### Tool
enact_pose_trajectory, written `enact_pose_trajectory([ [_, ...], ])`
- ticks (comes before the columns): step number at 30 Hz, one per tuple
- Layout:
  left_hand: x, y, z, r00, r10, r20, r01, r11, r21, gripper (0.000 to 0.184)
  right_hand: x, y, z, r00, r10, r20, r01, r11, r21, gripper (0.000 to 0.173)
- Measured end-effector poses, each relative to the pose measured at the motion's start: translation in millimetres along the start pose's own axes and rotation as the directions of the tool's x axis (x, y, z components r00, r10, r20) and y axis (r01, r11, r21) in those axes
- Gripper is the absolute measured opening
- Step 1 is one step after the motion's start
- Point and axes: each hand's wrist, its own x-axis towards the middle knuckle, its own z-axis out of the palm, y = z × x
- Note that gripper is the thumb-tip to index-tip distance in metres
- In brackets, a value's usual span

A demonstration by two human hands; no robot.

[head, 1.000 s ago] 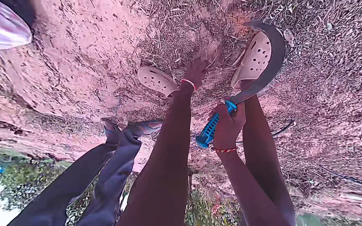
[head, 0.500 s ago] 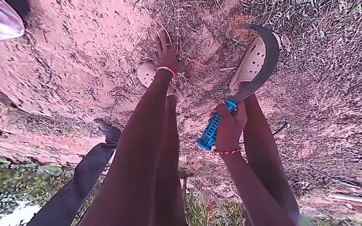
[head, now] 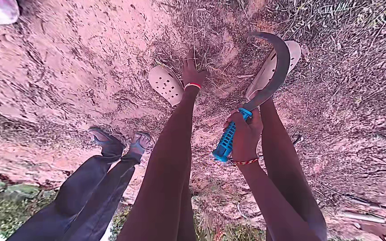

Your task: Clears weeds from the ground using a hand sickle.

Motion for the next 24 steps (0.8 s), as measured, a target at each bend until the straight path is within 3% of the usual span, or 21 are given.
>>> enact_pose_trajectory([
  [3, 12, 4, -1, 0.997, -0.061, -0.057, 0.046, 0.97, -0.24, 0.099, 0, 5, 0, 1.0, 0.003, 0.006, -0.003, 1.0, -0.001, 0.023],
  [7, 20, 18, -10, 0.987, -0.133, 0.095, 0.137, 0.99, -0.038, 0.082, -1, 6, 3, 1.0, 0.021, 0.021, -0.021, 1.0, 0.0, 0.021],
  [12, 16, 36, -11, 0.979, -0.134, 0.152, 0.103, 0.975, 0.195, 0.066, -2, 2, 5, 0.999, 0.041, 0.013, -0.04, 0.999, -0.015, 0.018],
  [19, 1, 32, -1, 0.914, -0.169, 0.369, 0.101, 0.976, 0.195, 0.07, 0, 3, 5, 0.999, 0.052, 0.013, -0.052, 0.999, 0.015, 0.019],
  [24, -44, 27, 43, 0.905, -0.236, 0.354, 0.243, 0.97, 0.026, 0.068, 2, 4, 2, 0.999, 0.047, -0.001, -0.047, 0.999, 0.003, 0.021],
])
